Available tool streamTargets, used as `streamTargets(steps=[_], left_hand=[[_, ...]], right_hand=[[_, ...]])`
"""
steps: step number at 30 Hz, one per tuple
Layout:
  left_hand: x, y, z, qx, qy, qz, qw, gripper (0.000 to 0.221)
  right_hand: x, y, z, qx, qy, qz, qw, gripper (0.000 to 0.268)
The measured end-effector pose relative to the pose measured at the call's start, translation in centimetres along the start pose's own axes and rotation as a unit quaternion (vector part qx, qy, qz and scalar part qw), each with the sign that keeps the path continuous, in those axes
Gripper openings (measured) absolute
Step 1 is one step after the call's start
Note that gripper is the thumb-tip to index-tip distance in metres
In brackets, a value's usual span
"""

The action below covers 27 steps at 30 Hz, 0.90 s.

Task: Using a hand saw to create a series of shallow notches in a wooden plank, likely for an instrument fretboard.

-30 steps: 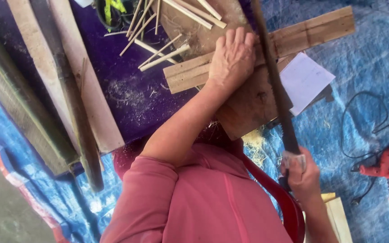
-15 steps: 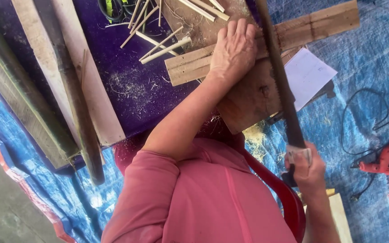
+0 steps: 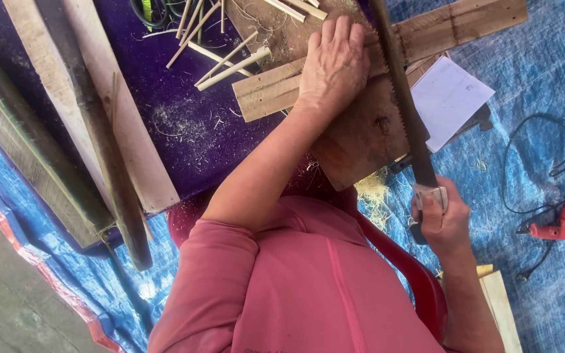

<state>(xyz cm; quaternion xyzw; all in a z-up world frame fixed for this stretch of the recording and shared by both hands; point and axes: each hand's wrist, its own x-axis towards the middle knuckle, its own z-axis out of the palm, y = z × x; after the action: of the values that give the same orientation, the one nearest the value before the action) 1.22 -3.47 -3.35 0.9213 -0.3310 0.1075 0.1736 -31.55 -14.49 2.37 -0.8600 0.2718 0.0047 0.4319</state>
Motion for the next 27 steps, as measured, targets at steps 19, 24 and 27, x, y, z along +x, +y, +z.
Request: streamTargets(steps=[19,24,27], left_hand=[[0.0,-0.5,-0.2,0.010,-0.002,0.029,1.000,0.019],[0.1,-0.2,-0.8,-0.007,0.034,0.019,0.999,0.021],[-0.7,0.1,-1.7,-0.045,-0.030,0.008,0.999,0.016]], right_hand=[[2.0,-4.0,-1.0,0.024,-0.062,0.061,0.996,0.047],[6.0,-7.6,0.3,0.065,-0.061,0.023,0.996,0.025],[4.2,-7.4,1.2,-0.050,-0.065,0.141,0.987,0.058]])
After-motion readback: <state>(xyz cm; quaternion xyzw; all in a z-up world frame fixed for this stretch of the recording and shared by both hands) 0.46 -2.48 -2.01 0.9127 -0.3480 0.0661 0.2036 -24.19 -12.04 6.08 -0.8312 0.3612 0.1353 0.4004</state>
